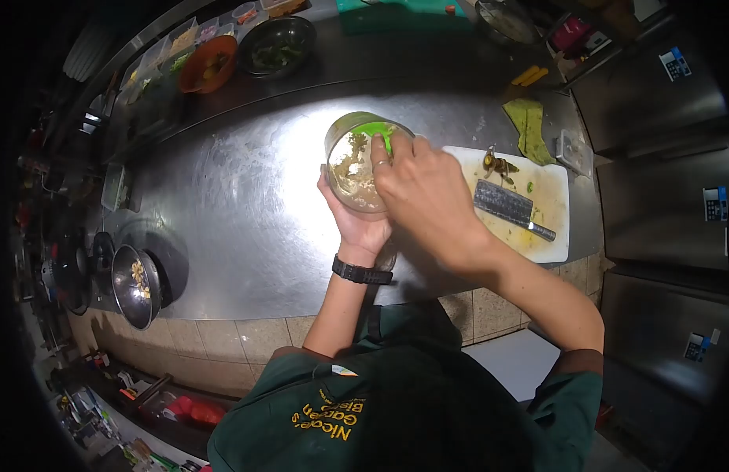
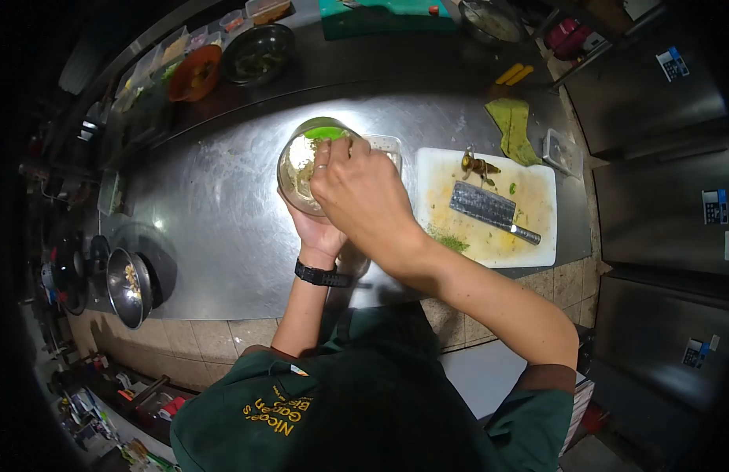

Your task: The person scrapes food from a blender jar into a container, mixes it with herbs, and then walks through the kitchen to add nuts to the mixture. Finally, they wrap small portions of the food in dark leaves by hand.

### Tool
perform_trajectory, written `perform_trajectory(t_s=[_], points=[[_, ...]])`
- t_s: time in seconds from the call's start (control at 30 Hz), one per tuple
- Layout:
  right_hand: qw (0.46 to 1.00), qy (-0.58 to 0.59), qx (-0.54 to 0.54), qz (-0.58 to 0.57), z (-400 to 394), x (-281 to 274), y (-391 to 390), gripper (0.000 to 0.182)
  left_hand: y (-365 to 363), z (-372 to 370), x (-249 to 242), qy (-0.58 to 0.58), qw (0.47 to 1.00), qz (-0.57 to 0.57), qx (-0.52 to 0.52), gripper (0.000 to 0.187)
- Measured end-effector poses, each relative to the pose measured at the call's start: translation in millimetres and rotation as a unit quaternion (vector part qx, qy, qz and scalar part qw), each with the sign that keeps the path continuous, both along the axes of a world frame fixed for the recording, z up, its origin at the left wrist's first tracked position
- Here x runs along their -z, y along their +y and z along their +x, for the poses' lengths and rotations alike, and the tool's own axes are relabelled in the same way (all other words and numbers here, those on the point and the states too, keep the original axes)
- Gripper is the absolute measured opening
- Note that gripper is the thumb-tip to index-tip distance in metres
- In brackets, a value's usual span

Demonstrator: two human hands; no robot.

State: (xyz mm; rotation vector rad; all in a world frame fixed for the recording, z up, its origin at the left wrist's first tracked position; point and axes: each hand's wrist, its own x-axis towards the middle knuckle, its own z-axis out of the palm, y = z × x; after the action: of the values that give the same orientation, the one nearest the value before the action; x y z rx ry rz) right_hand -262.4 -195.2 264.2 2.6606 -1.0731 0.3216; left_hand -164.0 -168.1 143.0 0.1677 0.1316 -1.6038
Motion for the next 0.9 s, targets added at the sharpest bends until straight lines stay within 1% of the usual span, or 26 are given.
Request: perform_trajectory(t_s=[0.03,0.07,0.13,0.17,0.2,0.23,0.27,0.33,0.37,0.4,0.43,0.47,0.53,0.57,0.6,0.63,0.67,0.7,0.73,0.77,0.8,0.83,0.87,0.9], points=[[1.000,0.008,0.022,0.002,0.2,4.1,2.2,0.033,-0.2,0.3,1.0,0.000,1.000,-0.001,0.001,0.074],[1.000,0.009,0.022,0.002,-1.7,5.6,4.7,0.033,0.7,1.3,4.3,0.005,1.000,0.007,0.003,0.074],[0.998,-0.013,0.006,0.054,-5.0,6.6,7.9,0.035,1.3,5.7,14.2,0.010,1.000,0.012,0.003,0.074],[0.998,-0.012,0.004,0.054,-5.2,7.4,9.5,0.035,3.2,7.8,22.1,0.043,0.999,-0.030,0.007,0.075],[0.996,-0.011,-0.016,0.084,-6.1,8.3,12.4,0.035,5.7,8.0,22.2,0.076,0.995,-0.069,0.012,0.075],[0.993,-0.010,-0.034,0.113,-7.2,8.1,13.5,0.035,6.3,7.5,22.1,0.077,0.995,-0.069,0.012,0.075],[0.993,-0.010,-0.033,0.113,-10.0,4.4,11.2,0.035,6.2,7.5,21.5,0.066,0.997,-0.050,0.007,0.076],[0.986,-0.053,-0.042,0.152,-16.0,-9.3,2.0,0.034,4.2,8.2,16.2,0.053,0.998,-0.031,0.003,0.077],[0.986,-0.053,-0.044,0.152,-17.2,-12.1,-1.2,0.034,2.4,7.9,14.2,0.038,0.999,-0.003,0.001,0.077],[0.983,-0.087,-0.044,0.154,-18.6,-14.4,-3.5,0.033,1.9,7.5,12.8,0.023,0.999,0.026,0.000,0.078],[0.979,-0.121,-0.044,0.156,-20.2,-15.5,-4.0,0.032,2.6,6.8,12.1,0.024,0.999,0.027,0.000,0.078],[0.980,-0.120,-0.043,0.155,-17.9,-12.8,-1.1,0.032,2.8,6.2,11.4,0.014,0.999,0.029,0.004,0.078],[0.986,-0.054,-0.026,0.156,-9.6,-3.2,9.8,0.031,2.2,4.8,7.8,0.002,0.999,0.031,0.011,0.079],[0.986,-0.055,-0.026,0.155,-9.5,-1.8,13.1,0.031,1.9,3.4,5.5,-0.055,0.997,0.056,-0.010,0.079],[0.982,-0.046,-0.035,0.177,-9.3,-0.6,16.7,0.033,1.9,3.0,4.2,-0.113,0.990,0.081,-0.032,0.079],[0.978,-0.036,-0.045,0.199,-9.0,-0.1,19.9,0.034,1.3,5.8,9.1,-0.114,0.990,0.080,-0.032,0.079],[0.978,-0.037,-0.045,0.200,-10.5,-2.8,25.9,0.034,2.5,10.2,18.4,0.013,1.000,0.001,-0.004,0.079],[0.977,-0.054,-0.017,0.204,-13.2,-7.9,31.7,0.040,2.2,13.0,14.4,0.140,0.987,-0.078,0.024,0.079],[0.975,-0.071,0.011,0.209,-14.3,-10.7,34.5,0.047,1.4,13.0,10.7,0.140,0.987,-0.078,0.022,0.079],[0.975,-0.069,0.009,0.211,-14.1,-10.1,33.2,0.047,0.4,11.3,6.6,0.020,1.000,-0.003,-0.008,0.079],[0.975,-0.065,0.016,0.214,-14.2,-9.0,29.8,0.047,0.0,9.0,0.6,-0.101,0.992,0.070,-0.035,0.079],[0.974,-0.063,0.024,0.216,-14.3,-7.6,26.4,0.046,1.0,8.5,2.9,-0.101,0.992,0.070,-0.032,0.079],[0.974,-0.065,0.028,0.214,-13.3,-0.7,22.9,0.046,1.5,9.0,8.2,-0.044,0.998,0.039,-0.013,0.080],[0.978,-0.079,0.007,0.192,-10.4,8.5,19.2,0.045,1.2,9.5,10.5,0.012,1.000,0.009,0.007,0.080]])
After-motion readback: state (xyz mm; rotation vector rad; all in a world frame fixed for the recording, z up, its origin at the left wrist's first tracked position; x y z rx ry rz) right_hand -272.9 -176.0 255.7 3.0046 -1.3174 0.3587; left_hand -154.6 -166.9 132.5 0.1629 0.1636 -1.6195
